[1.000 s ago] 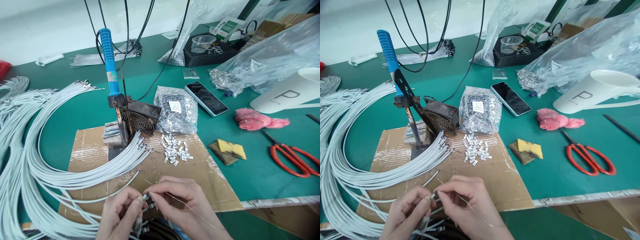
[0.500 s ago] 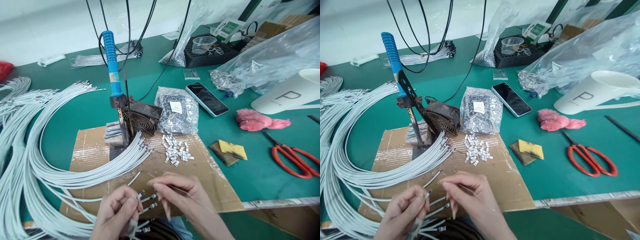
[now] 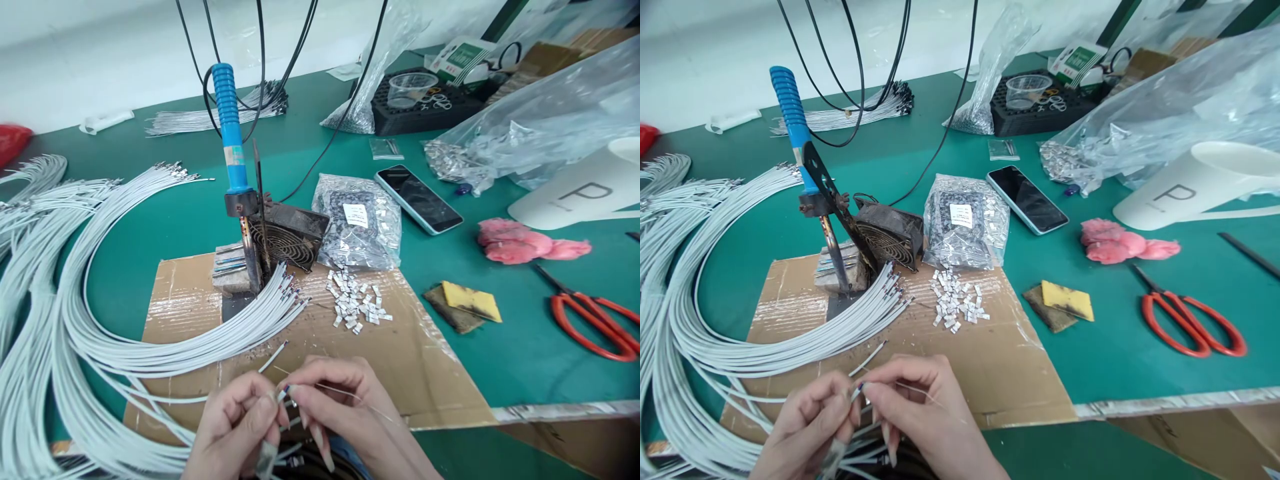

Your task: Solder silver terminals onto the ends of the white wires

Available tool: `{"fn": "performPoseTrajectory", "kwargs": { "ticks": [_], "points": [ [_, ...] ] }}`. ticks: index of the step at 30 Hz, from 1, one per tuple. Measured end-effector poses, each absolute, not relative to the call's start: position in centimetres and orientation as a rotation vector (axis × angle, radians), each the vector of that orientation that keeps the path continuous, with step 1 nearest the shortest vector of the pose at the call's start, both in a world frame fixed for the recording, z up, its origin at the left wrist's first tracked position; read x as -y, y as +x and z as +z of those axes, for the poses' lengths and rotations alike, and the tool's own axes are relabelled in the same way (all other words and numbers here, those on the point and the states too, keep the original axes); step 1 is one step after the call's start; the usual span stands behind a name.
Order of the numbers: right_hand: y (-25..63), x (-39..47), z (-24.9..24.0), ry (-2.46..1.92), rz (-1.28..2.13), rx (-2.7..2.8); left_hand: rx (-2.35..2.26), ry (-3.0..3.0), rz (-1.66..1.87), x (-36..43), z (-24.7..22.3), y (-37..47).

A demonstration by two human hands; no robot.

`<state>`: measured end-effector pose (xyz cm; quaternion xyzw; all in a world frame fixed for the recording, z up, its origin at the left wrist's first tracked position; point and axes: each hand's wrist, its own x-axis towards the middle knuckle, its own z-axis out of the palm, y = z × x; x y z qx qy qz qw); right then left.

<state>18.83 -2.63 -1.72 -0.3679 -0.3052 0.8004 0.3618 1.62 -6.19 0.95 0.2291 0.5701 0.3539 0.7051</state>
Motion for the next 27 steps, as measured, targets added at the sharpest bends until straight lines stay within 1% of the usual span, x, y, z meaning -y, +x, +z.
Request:
{"fn": "performPoseTrajectory", "kwargs": {
  "ticks": [8,10,14,17,23,25,27],
  "points": [
    [19.4,2.1,-0.8,-0.922,2.056,0.902,-1.24,0.605,0.723,6.0,1.4,1.0],
    [19.9,1.9,-0.2,-0.955,1.957,1.083,-1.228,0.62,0.715,5.9,1.7,1.1],
    [20.8,1.4,0.8,-1.03,1.634,1.559,-1.261,0.624,0.766,5.9,1.9,1.5],
    [21.0,1.1,1.0,-1.009,1.554,1.712,-1.318,0.67,0.801,5.9,1.9,1.6],
    [20.9,0.9,1.1,-0.995,1.62,1.597,-1.342,0.733,0.798,5.9,1.9,1.2],
    [21.1,0.7,1.0,-0.976,1.753,1.519,-1.318,0.757,0.769,5.9,2.0,1.2],
    [21.5,0.3,0.8,-0.939,2.003,1.417,-1.279,0.793,0.726,5.8,2.1,1.3]
  ]
}}
